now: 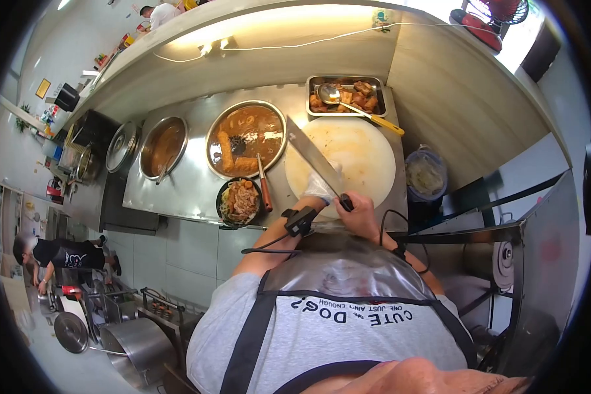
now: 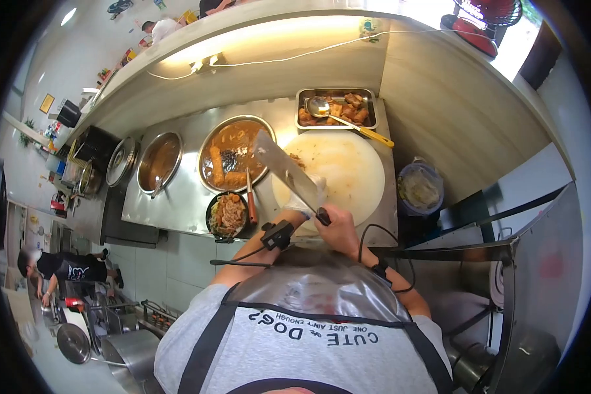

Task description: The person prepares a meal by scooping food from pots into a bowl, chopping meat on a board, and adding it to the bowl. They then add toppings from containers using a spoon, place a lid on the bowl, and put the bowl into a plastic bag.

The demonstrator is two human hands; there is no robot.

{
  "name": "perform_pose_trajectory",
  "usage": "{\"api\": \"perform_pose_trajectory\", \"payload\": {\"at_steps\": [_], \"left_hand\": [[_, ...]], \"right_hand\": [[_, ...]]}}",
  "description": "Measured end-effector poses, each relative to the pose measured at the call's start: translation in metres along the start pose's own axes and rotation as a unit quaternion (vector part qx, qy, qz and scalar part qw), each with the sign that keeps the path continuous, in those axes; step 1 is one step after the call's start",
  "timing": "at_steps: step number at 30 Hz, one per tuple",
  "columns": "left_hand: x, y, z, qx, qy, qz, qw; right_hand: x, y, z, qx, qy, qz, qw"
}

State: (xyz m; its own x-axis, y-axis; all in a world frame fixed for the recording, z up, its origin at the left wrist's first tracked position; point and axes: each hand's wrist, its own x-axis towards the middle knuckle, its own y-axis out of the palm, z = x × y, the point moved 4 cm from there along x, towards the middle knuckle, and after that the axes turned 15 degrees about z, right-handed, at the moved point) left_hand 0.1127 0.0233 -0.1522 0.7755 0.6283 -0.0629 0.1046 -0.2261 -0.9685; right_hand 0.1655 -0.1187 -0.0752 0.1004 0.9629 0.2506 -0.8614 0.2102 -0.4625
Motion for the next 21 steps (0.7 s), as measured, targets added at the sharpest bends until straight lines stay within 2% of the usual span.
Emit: {"api": "perform_pose_trajectory", "payload": {"at_steps": [1,3,4,5,6,7,9,10,12,13,15,17,21], "left_hand": [[-0.016,0.0,0.004,-0.168,-0.011,-0.061,0.984],[-0.03,-0.024,0.003,-0.126,0.023,-0.051,0.99],[-0.036,-0.031,0.0,-0.083,0.055,-0.038,0.994],[-0.042,-0.028,0.0,-0.059,0.059,-0.054,0.995],[-0.042,-0.02,0.001,-0.057,0.06,-0.049,0.995],[-0.041,-0.009,0.005,-0.073,0.053,-0.041,0.995],[-0.039,-0.004,0.009,-0.087,0.049,-0.028,0.995],[-0.039,-0.006,0.007,-0.105,0.08,-0.035,0.991],[-0.04,-0.007,0.002,-0.126,0.11,-0.034,0.985],[-0.041,-0.006,-0.002,-0.121,0.133,-0.014,0.984],[-0.048,-0.005,-0.009,-0.115,0.158,0.013,0.981],[-0.053,-0.008,-0.017,-0.05,0.158,-0.029,0.986],[-0.057,-0.002,-0.021,0.018,0.209,0.006,0.978]], "right_hand": [[-0.002,-0.007,0.001,-0.001,0.001,-0.001,1.0],[-0.006,-0.029,-0.002,0.017,0.14,-0.009,0.99],[-0.007,-0.037,-0.009,0.019,0.142,-0.008,0.99],[-0.009,-0.047,-0.023,-0.014,0.184,0.019,0.983],[-0.012,-0.055,-0.037,-0.046,0.226,0.045,0.972],[-0.018,-0.063,-0.051,-0.041,0.23,0.043,0.971],[-0.025,-0.064,-0.076,-0.095,0.269,0.141,0.948],[-0.027,-0.065,-0.079,-0.091,0.273,0.139,0.948],[-0.035,-0.063,-0.084,0.054,0.316,0.169,0.932],[-0.039,-0.061,-0.092,0.058,0.322,0.169,0.93],[-0.037,-0.059,-0.097,-0.132,0.228,0.145,0.954],[-0.038,-0.054,-0.095,-0.166,0.236,0.142,0.947],[-0.038,-0.04,-0.083,-0.229,0.254,0.144,0.929]]}}
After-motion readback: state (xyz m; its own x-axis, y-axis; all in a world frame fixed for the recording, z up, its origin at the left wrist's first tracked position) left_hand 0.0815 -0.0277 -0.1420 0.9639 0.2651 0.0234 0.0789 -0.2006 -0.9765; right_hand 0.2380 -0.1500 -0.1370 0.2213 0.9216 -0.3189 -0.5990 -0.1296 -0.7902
